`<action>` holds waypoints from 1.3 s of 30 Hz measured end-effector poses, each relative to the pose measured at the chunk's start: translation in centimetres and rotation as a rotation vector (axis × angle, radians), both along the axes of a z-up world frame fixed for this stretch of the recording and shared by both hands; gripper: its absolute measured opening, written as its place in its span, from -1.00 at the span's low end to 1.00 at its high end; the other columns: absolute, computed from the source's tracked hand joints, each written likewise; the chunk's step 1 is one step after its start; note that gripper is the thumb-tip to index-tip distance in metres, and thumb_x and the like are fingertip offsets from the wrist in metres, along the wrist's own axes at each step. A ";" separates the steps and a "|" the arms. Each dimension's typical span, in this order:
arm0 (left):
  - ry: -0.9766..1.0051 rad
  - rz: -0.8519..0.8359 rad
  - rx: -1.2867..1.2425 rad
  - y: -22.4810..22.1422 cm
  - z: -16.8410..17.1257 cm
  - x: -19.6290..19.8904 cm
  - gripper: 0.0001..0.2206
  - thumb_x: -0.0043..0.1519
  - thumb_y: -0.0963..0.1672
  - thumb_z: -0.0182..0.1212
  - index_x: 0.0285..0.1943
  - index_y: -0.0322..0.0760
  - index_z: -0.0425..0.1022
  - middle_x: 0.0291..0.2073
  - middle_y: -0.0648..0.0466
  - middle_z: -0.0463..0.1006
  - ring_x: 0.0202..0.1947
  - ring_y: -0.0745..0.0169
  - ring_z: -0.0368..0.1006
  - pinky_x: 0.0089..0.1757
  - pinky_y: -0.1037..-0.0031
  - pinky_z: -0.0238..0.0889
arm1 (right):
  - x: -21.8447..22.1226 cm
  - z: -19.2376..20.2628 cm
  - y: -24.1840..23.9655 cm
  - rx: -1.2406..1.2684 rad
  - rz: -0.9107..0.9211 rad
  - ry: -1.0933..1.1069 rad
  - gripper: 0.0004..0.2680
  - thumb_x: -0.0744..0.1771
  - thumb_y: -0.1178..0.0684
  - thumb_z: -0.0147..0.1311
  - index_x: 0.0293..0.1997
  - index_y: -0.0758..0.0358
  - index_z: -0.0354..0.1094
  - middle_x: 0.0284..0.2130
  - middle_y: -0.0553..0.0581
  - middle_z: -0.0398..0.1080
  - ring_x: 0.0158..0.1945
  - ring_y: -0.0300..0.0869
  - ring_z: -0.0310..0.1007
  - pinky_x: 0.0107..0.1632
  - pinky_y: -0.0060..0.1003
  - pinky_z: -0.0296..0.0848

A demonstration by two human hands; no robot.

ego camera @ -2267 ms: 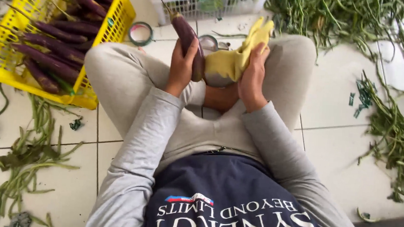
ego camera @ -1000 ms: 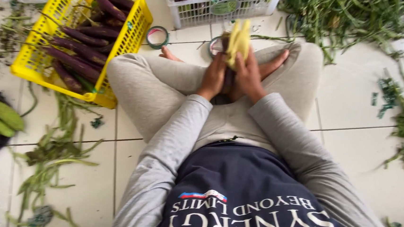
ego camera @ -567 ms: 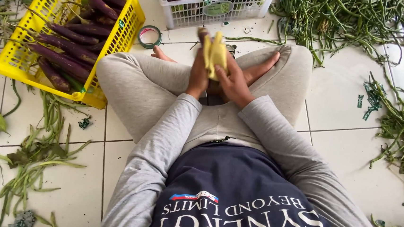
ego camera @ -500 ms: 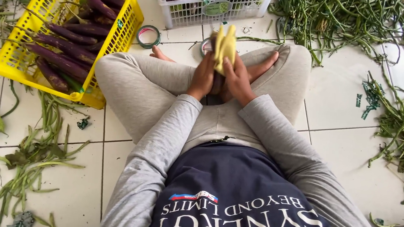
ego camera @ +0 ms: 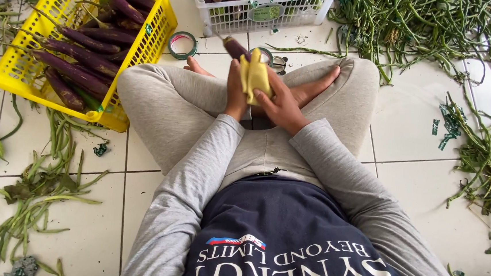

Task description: A person sitting on the floor cleans eggplants by wiping them with a cloth before moving them from a yellow crate to a white crate.

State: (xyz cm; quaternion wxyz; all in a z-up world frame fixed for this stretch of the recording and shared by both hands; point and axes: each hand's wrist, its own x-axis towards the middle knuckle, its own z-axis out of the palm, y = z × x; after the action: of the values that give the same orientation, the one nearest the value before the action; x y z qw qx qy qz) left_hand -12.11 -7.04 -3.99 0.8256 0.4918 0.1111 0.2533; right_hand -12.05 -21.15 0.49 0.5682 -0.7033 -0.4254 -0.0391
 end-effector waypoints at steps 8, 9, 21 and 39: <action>0.094 -0.183 0.408 -2.0 2.9 -2.1 -0.62 0.48 0.07 -0.22 0.14 -0.18 0.40 -0.03 0.00 0.46 0.08 0.15 0.36 0.15 0.25 0.17 | 0.4 0.4 -0.8 0.007 -0.049 0.104 -0.66 0.46 0.00 -0.07 0.38 0.34 0.09 0.02 0.42 0.32 0.09 0.14 0.36 0.06 0.15 0.38; 0.053 -0.138 0.334 -2.1 3.5 -2.2 -0.69 0.46 0.05 -0.17 -0.01 -0.13 0.43 -0.22 0.12 0.43 -0.10 0.28 0.37 0.04 0.33 0.22 | 0.5 0.1 -0.5 -0.009 -0.016 0.031 -0.59 0.45 0.03 -0.01 0.45 0.39 0.00 0.16 0.49 0.25 0.22 0.29 0.31 0.17 0.26 0.34; -0.164 -0.170 0.300 -2.1 5.7 -2.4 -0.67 0.40 -0.03 0.18 0.26 -0.14 0.27 0.03 0.12 0.46 0.09 0.32 0.42 0.20 0.29 0.24 | -0.3 3.7 -0.5 0.719 0.007 1.190 -0.59 0.39 -0.22 0.01 0.23 0.33 0.33 0.08 0.38 0.44 0.10 0.12 0.50 0.22 0.13 0.44; -0.127 -0.296 0.459 -1.0 1.0 -2.0 -0.59 0.16 -0.06 0.53 0.05 -0.41 0.50 -0.20 -0.07 0.58 -0.13 0.11 0.55 -0.12 0.31 0.47 | 1.2 2.5 -1.2 0.418 -0.588 0.456 -0.80 0.39 -0.08 0.17 -0.28 0.22 0.37 -0.44 0.08 0.42 -0.35 -0.36 0.34 -0.28 -0.45 0.35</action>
State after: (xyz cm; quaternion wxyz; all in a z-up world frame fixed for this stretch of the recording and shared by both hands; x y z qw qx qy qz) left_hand -14.14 -8.01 -3.03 0.7258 0.6601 -0.0741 0.1786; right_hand -10.87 -22.34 3.02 0.7426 -0.6551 -0.0530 -0.1283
